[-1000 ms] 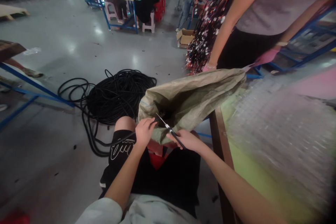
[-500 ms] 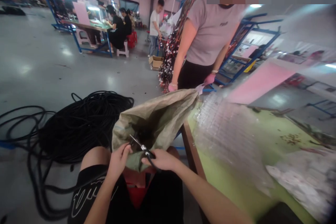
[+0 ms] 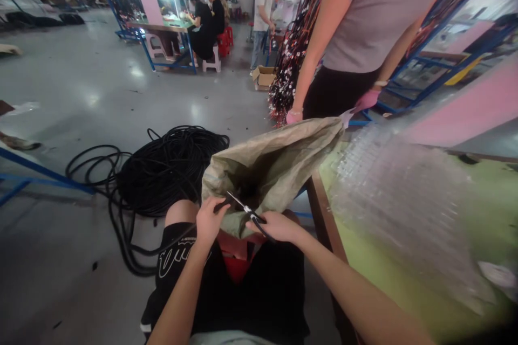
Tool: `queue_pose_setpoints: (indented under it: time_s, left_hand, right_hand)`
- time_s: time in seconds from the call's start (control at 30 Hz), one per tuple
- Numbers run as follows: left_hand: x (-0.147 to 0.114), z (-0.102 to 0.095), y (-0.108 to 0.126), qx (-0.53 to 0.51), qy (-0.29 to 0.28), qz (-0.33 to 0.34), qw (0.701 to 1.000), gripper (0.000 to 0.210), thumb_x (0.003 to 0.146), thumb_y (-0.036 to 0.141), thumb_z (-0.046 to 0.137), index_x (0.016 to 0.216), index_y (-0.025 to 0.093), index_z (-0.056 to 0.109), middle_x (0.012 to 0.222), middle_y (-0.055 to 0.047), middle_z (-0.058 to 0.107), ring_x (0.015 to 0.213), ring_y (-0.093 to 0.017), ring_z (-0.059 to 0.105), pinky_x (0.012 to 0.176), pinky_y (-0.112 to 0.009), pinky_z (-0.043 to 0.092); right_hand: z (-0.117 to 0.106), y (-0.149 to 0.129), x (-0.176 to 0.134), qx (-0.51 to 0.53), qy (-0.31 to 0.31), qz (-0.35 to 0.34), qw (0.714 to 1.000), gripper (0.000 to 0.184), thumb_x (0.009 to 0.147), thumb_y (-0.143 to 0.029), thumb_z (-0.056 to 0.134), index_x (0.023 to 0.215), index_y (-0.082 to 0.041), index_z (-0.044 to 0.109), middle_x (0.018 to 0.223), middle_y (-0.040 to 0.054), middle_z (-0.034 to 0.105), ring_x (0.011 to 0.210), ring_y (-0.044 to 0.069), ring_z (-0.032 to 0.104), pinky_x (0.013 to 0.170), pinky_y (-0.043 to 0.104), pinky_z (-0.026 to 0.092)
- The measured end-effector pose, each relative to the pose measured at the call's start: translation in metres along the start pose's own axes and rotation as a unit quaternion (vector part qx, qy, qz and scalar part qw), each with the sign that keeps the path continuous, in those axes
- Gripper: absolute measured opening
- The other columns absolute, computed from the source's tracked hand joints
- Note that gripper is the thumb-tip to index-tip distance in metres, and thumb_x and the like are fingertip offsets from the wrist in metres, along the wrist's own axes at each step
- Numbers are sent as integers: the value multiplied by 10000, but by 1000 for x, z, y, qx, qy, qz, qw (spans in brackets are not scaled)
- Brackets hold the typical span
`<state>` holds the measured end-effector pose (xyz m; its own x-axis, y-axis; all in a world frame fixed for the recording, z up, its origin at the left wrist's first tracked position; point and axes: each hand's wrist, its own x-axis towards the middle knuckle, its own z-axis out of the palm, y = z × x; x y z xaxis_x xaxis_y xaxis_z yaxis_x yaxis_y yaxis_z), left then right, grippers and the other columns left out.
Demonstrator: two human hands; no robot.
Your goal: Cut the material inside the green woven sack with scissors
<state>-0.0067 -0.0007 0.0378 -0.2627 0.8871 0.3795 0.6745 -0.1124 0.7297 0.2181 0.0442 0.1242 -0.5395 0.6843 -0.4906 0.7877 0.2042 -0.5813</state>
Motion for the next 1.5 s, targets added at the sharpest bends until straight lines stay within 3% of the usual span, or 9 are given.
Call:
queue_pose_setpoints:
  time_s: [0.2,0.4,0.53,0.73,0.93,1.03,1.13,1.27,1.5]
  left_hand:
    - [-3,3,1,29,5,6,1000,211,863,396,605,926,201,657,910,-58,678,909,-212,634,818,-337,503]
    - [-3,1,2,-104,-136,-65,983,374,959,444,388,929,177,647,702,-21,652,650,-154,621,626,-251,481]
    - [-2,-2,3,-142,-169,-92,971,436,968,457,345,835,161,637,639,-9,610,573,-133,561,572,-236,449]
    - [0,0,0,-158,-74,-96,980,283,851,424,600,955,164,638,878,-47,697,779,-170,646,731,-278,508]
    - [-2,6,-3,-61,-4,-29,998,229,820,397,656,886,178,640,886,-51,675,870,-195,634,802,-315,490]
    - [-3,3,-1,-55,-27,-32,998,237,850,412,619,919,185,640,893,-48,681,857,-192,636,789,-307,483]
    - [-3,-2,3,-94,-93,-56,990,263,931,402,490,917,182,631,800,-22,681,739,-154,630,712,-263,470]
    - [-4,-3,7,-121,-140,-74,980,421,981,403,350,740,167,603,655,-1,626,622,-121,577,644,-229,438]
    - [-2,0,5,-162,-54,-88,981,270,842,428,629,920,171,651,847,-37,682,767,-162,618,718,-259,470]
  right_hand:
    - [-4,-7,-6,-6,-12,34,999,619,819,-733,477,596,-168,594,588,44,608,581,184,579,514,240,360]
    - [-2,1,-1,18,1,-16,1000,609,814,-748,469,675,-173,613,662,29,623,619,176,570,526,235,354]
    - [-3,6,-1,-11,13,-1,1000,644,800,-770,465,601,-169,581,560,15,561,540,162,530,496,244,318]
    - [-1,6,1,21,3,-41,999,523,834,-682,514,791,-180,654,753,23,665,671,181,592,570,234,381]
    - [-2,1,-2,-16,3,21,1000,644,809,-763,461,619,-166,610,615,47,628,590,193,585,517,248,348]
    - [-3,-2,-3,2,5,-7,1000,602,829,-729,468,674,-169,624,665,49,647,632,198,598,535,243,362]
    - [-2,-2,-1,20,9,-47,999,512,862,-657,484,746,-180,629,736,36,666,683,194,606,566,238,376]
    - [1,2,1,-7,-4,-17,1000,519,868,-643,477,663,-179,588,614,31,623,600,192,580,532,251,351]
    - [6,6,4,38,5,-37,999,416,863,-593,522,837,-192,631,811,38,689,740,216,621,625,258,414]
